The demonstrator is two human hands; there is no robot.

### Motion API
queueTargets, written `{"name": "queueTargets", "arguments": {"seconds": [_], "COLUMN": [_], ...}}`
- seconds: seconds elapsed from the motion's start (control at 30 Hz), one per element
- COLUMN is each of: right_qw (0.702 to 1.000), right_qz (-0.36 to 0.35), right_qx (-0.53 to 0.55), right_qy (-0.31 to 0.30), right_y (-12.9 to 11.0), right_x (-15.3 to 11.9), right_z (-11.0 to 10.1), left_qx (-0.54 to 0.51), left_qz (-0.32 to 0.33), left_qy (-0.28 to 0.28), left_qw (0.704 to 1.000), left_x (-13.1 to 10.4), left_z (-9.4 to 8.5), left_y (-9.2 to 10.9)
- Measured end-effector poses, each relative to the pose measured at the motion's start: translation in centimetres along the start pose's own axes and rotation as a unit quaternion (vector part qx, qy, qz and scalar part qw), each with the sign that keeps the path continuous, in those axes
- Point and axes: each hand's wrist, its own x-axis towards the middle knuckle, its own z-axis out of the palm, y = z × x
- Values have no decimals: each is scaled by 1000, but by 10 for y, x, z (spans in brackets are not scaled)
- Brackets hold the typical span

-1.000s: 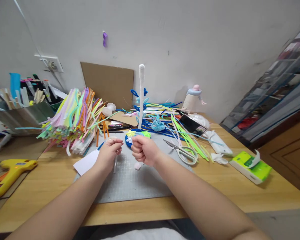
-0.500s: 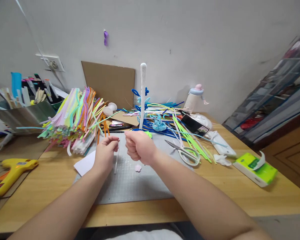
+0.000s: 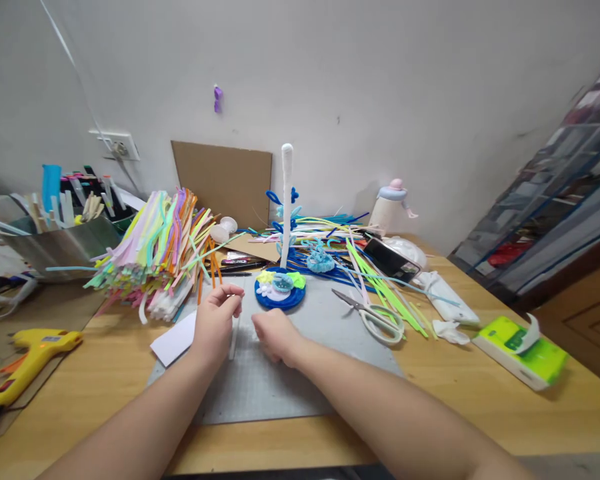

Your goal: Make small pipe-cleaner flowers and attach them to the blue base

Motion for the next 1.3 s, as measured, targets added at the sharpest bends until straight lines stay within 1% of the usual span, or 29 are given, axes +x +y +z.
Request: {"name": "queueTargets", "arguments": {"seconds": [0.07,0.1,0.17,0.27,0.33,0.37,0.43,0.47,0.5,0.53,0.57,0.6,0.63,0.67,0.73,0.77,0.8,0.83,0.87,0.9,0.97,1.0,1.03,1.07,1.1,1.13,1.2,1.27,1.3], "right_qw": [1000,1000,999,994,986,978,925,901,881,869,866,869,882,904,957,976,986,988,983,971,928,903,884,873,869,869,884,916,934], "right_qz": [6,2,-20,-71,-100,-118,-176,-189,-200,-206,-211,-213,-209,-198,-158,-139,-129,-138,-167,-212,-313,-352,-378,-391,-396,-396,-377,-320,-282], "right_qx": [-17,-22,-33,-64,-112,-154,-324,-381,-421,-441,-446,-439,-415,-373,-241,-168,-106,-68,-61,-82,-167,-212,-248,-270,-280,-279,-248,-186,-151], "right_qy": [-1,0,7,45,70,79,87,83,83,83,84,83,78,69,40,26,19,24,41,67,115,124,119,109,100,97,123,157,159], "right_y": [12,14,9,-1,3,8,21,28,34,38,42,44,45,46,45,44,43,41,39,37,33,32,32,32,32,33,35,39,40], "right_x": [7,8,6,-5,-15,-19,-27,-30,-32,-33,-33,-32,-31,-29,-26,-25,-25,-26,-27,-30,-35,-37,-39,-40,-40,-40,-37,-33,-31], "right_z": [-3,-7,-19,-38,-45,-47,-46,-45,-43,-41,-40,-39,-38,-38,-39,-40,-41,-42,-44,-46,-50,-52,-53,-54,-55,-55,-54,-52,-50], "left_qx": [6,10,11,-5,-12,-11,-4,-1,2,7,13,20,26,29,24,16,7,-4,-17,-30,-59,-71,-80,-85,-87,-86,-77,-71,-67], "left_qz": [10,15,17,-6,-31,-46,-73,-85,-94,-100,-102,-101,-100,-98,-98,-102,-110,-124,-144,-173,-246,-282,-308,-321,-323,-316,-292,-274,-267], "left_qy": [0,2,1,-15,-35,-46,-73,-85,-96,-102,-106,-107,-108,-111,-121,-128,-135,-143,-152,-166,-204,-228,-249,-267,-276,-278,-262,-238,-230], "left_qw": [1000,1000,1000,1000,999,998,995,993,991,990,989,989,989,989,988,986,985,982,978,970,946,929,915,905,901,903,916,929,933], "left_x": [-1,-1,-1,-1,-1,-2,-3,-4,-5,-5,-6,-7,-8,-9,-11,-12,-14,-16,-18,-20,-24,-26,-28,-29,-30,-30,-30,-29,-29], "left_z": [0,0,0,0,2,2,4,4,5,6,7,8,9,10,14,15,17,18,19,20,21,22,22,22,23,23,24,24,24], "left_y": [1,1,3,3,2,2,0,0,-1,-1,-1,-1,-1,0,2,3,4,5,5,6,6,7,8,9,10,11,13,13,12]}}
